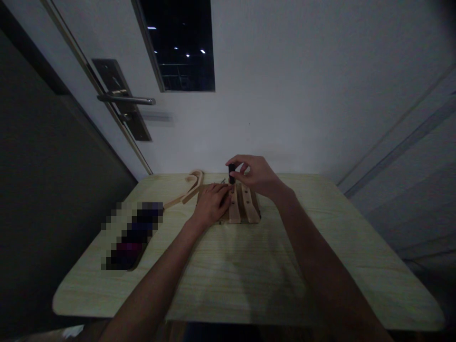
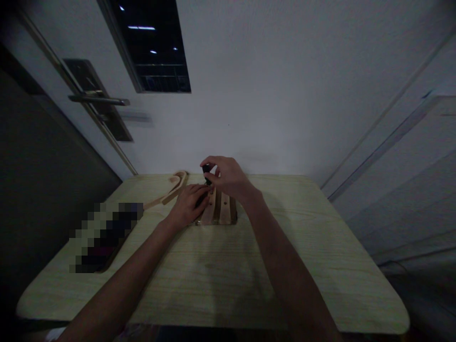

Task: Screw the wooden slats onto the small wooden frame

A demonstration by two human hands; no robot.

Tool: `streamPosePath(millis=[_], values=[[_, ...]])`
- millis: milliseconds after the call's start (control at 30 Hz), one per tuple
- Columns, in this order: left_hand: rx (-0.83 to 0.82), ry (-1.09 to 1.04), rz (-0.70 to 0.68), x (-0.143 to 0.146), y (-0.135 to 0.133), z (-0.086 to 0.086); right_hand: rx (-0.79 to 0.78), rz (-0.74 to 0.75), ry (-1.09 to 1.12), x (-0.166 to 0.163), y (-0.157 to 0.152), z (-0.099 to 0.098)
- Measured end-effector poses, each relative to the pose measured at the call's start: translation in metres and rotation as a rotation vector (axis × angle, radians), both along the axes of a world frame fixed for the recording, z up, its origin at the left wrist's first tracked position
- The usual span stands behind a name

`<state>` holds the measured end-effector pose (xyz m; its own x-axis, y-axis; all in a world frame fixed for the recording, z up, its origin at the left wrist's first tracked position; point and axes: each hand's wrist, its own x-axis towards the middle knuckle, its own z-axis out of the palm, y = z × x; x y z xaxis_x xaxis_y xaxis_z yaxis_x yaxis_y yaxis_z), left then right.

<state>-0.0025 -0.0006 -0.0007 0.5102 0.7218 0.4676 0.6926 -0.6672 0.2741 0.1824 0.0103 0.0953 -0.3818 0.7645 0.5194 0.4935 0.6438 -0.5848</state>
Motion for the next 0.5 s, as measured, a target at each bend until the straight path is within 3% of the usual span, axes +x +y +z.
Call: streamPosePath(millis=[300,500], values=[[0.007,0.003,0.017,0.0011,-0.0028,0.003,0.018,-0.08,0.0,-0.0054,-0.0013,-0.0033],[-0.02,0.0,-0.003,0.0005,-0.0012,0.0018,-0.003,0.029,-0.03,-0.0019,-0.0013,-0.0002]])
